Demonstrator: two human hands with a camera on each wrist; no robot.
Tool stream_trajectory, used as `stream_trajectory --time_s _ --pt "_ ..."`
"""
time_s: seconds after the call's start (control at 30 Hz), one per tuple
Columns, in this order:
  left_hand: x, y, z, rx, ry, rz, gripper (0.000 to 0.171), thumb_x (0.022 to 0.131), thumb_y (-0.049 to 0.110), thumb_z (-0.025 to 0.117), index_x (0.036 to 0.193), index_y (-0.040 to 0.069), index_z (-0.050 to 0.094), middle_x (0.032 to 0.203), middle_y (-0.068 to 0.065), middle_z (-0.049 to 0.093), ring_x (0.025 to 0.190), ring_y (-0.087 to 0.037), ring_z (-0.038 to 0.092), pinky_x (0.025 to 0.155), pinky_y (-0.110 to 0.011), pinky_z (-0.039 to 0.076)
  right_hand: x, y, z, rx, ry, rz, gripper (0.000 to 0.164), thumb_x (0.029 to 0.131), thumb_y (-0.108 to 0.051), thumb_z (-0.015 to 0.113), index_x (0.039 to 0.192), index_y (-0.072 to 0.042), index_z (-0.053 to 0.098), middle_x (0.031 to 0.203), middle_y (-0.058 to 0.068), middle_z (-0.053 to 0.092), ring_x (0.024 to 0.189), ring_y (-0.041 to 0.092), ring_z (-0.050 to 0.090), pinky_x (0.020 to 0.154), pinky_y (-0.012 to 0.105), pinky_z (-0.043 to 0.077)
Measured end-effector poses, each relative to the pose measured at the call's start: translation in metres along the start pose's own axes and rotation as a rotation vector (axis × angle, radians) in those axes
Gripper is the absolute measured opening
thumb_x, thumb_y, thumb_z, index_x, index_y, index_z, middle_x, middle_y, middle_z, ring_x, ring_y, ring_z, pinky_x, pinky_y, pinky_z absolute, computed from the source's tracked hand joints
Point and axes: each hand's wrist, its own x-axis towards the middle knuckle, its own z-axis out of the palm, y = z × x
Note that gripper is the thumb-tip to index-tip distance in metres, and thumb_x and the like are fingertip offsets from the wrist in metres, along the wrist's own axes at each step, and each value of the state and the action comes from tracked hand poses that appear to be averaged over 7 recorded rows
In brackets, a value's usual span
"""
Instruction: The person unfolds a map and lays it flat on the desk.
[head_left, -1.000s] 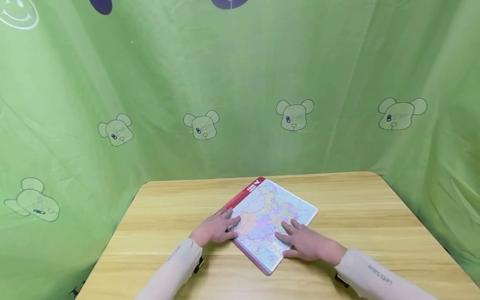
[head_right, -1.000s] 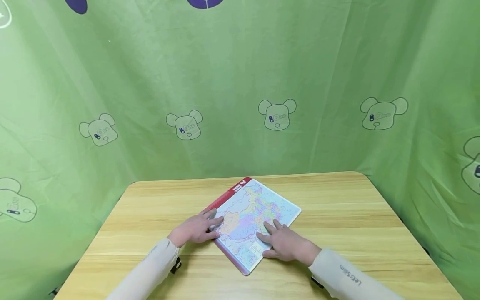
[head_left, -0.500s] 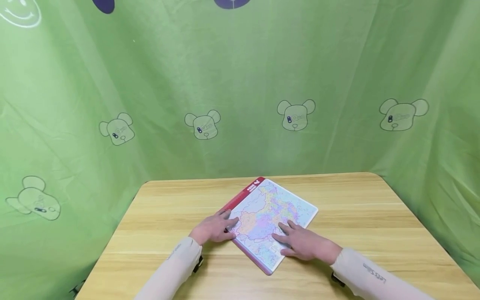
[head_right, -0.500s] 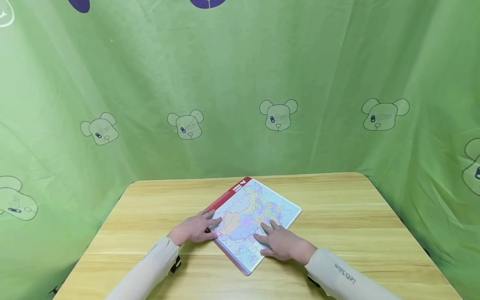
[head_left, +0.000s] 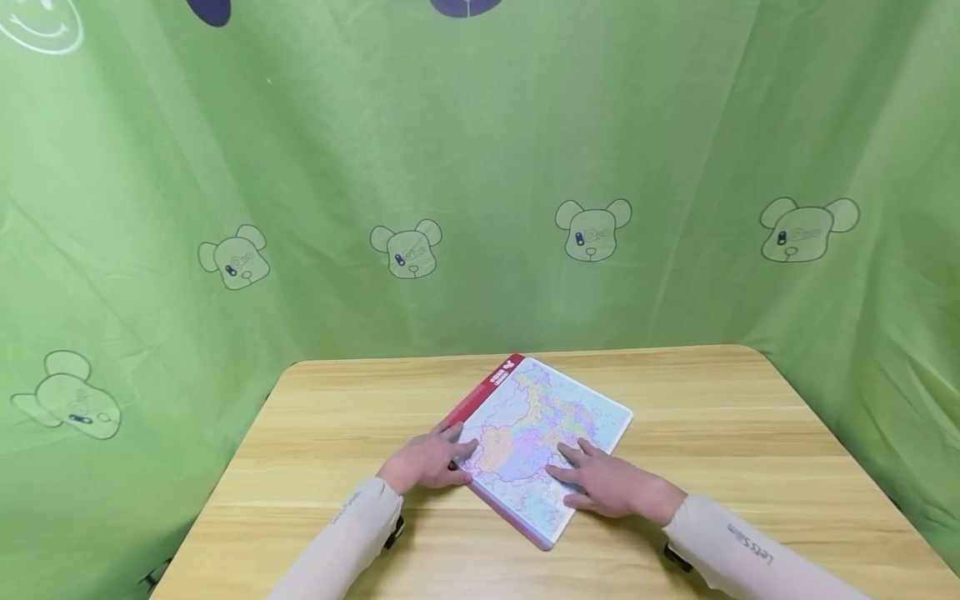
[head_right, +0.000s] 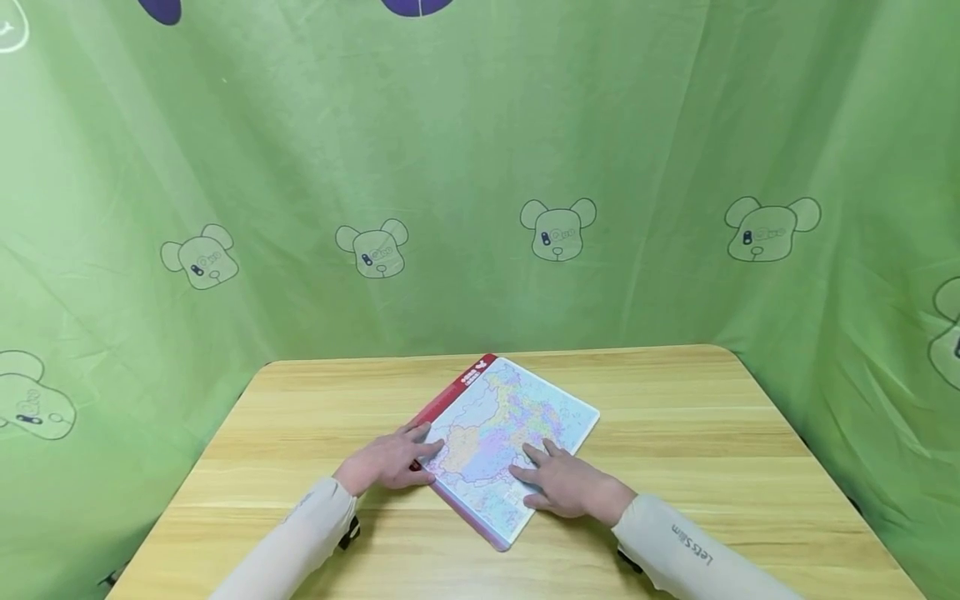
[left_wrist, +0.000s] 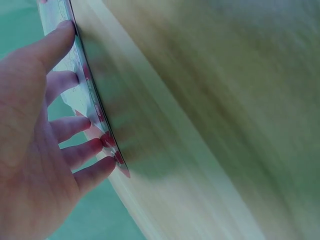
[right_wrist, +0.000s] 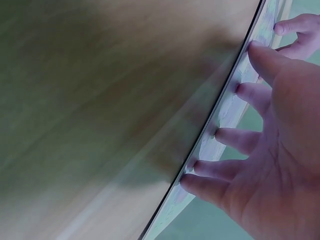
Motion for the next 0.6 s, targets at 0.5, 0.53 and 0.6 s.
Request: stream_trajectory --time_s 0.5,0.53,0.6 --pt "-0.006 0.004 0.002 0.020 0.010 0.023 0.062 0.091 0.056 0.051 0.145 0.026 0.041 0.152 -0.014 0.028 0.139 -0.034 0.022 0.107 -0.043 0.034 0.004 0.010 0.002 -0.001 0.019 0.011 0.049 0.097 -0.036 0.052 0.139 -0.011 0.049 0.145 0.028 0.033 0.124 0.061 0.028 0.100 0.061 0.033" --pt "-0.006 0.004 0.001 0.017 0.010 0.023 0.062 0.091 0.056 0.051 0.145 0.026 0.041 0.152 -0.014 0.028 0.139 -0.034 0.022 0.107 -0.043 0.034 0.004 0.010 0.002 0.002 0.017 0.015 0.049 0.097 -0.036 0.051 0.139 -0.011 0.049 0.145 0.028 0.032 0.125 0.060 0.027 0.100 0.061 0.033" --pt "-0.007 0.005 0.001 0.010 0.007 0.021 0.062 0.091 0.056 0.050 0.145 0.026 0.041 0.152 -0.014 0.028 0.139 -0.035 0.022 0.107 -0.044 0.034 0.005 0.011 0.003 0.001 0.016 0.020 0.049 0.097 -0.036 0.051 0.139 -0.012 0.048 0.146 0.027 0.032 0.126 0.060 0.027 0.101 0.061 0.032"
